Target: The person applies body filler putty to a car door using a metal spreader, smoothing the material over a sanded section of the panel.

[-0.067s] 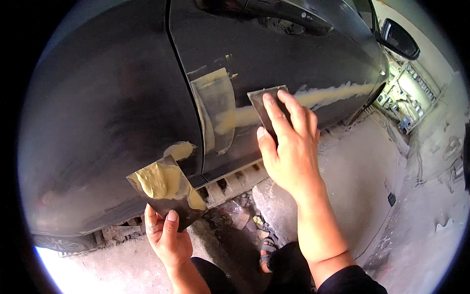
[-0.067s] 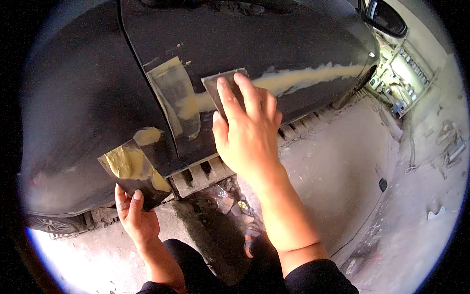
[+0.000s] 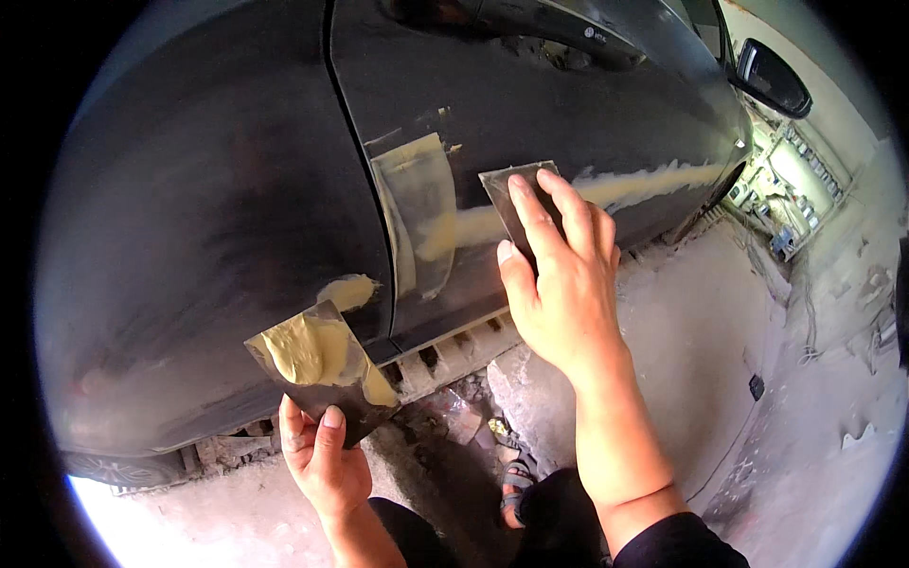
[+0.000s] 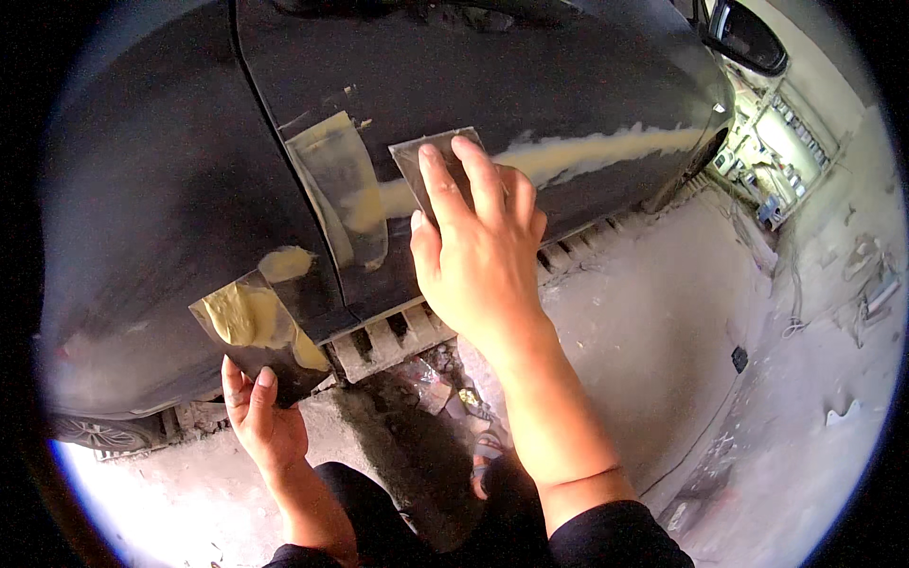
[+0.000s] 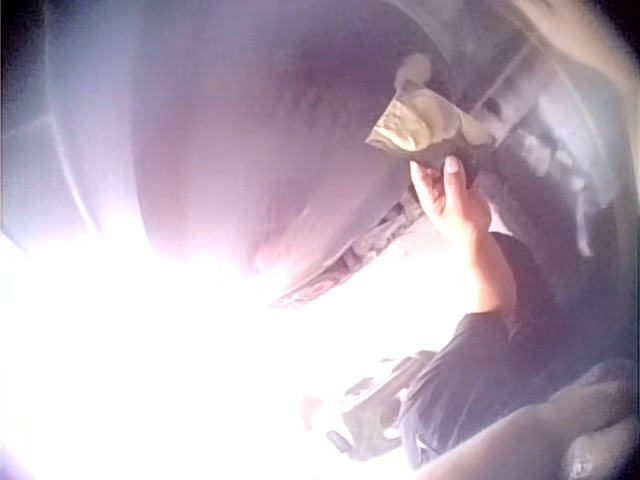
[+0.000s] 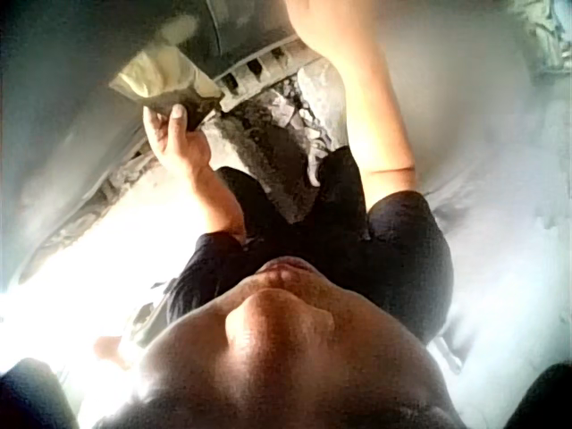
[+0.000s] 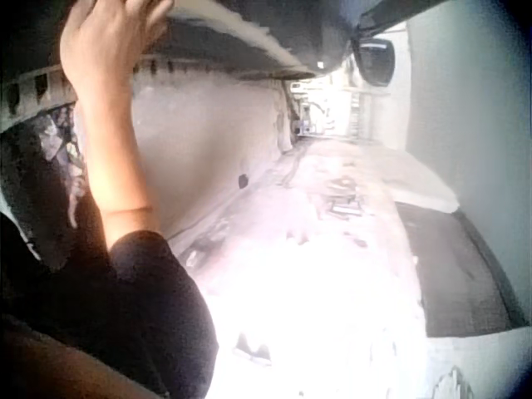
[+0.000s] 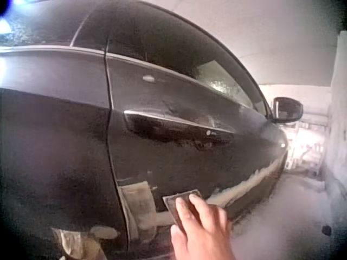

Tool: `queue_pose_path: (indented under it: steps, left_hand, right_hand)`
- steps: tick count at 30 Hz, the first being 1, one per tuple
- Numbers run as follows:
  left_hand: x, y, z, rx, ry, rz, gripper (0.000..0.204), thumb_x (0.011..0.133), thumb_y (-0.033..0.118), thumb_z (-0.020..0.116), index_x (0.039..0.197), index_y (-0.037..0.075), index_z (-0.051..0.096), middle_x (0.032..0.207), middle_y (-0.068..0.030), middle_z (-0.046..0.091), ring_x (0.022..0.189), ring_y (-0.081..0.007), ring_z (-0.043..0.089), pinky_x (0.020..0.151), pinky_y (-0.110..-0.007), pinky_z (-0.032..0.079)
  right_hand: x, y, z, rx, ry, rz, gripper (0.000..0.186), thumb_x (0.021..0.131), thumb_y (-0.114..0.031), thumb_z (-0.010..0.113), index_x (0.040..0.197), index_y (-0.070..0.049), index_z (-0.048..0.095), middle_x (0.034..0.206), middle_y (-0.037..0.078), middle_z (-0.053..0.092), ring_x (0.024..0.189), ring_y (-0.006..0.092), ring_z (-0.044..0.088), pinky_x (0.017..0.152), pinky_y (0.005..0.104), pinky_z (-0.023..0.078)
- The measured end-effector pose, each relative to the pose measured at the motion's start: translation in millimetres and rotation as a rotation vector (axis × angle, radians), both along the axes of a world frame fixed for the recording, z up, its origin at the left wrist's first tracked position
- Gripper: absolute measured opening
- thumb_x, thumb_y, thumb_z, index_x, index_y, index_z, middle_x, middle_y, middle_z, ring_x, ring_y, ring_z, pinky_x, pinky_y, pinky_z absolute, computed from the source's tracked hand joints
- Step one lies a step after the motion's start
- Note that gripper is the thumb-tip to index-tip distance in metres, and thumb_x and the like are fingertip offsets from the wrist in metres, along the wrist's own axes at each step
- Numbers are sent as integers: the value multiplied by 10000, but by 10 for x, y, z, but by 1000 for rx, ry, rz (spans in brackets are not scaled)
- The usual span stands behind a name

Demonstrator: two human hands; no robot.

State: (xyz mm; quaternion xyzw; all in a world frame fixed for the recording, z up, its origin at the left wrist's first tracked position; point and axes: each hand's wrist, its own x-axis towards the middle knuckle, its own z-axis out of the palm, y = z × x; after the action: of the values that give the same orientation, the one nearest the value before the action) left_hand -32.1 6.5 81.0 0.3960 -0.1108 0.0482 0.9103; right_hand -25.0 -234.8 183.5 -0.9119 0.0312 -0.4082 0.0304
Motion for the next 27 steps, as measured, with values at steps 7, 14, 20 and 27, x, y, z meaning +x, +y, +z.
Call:
queue_pose_path:
  steps: [7,14,20,27]
  left_hand:
    - [19,14,-9,7,14,24,471,870,-32,523,1334,3,446,1206,-100,583,1106,-218,567,962,-362,454]
    - [58,91,-58,23,28,37,460,865,-26,535,1317,7,462,1174,-91,596,1089,-212,571,958,-353,449]
    - [67,-4,-53,-8,34,24,461,865,-20,538,1319,3,461,1191,-97,591,1084,-213,574,959,-363,452]
    - [113,61,-72,-2,24,-8,467,868,1,548,1325,-5,452,1235,-112,572,1139,-222,552,991,-381,433]
  right_hand:
    - [144,214,156,-7,57,33,494,847,-188,602,1320,-96,491,1349,136,391,1153,366,404,903,543,374]
    - [57,141,-33,-51,103,17,515,852,-192,601,1345,-113,474,1349,134,394,1172,375,385,916,548,357]
    - [193,180,143,-29,62,40,488,866,-196,582,1336,-105,485,1354,131,379,1167,393,381,928,554,359]
    - [37,64,9,-79,68,24,495,840,-195,613,1319,-132,504,1346,121,404,1172,365,387,919,527,364]
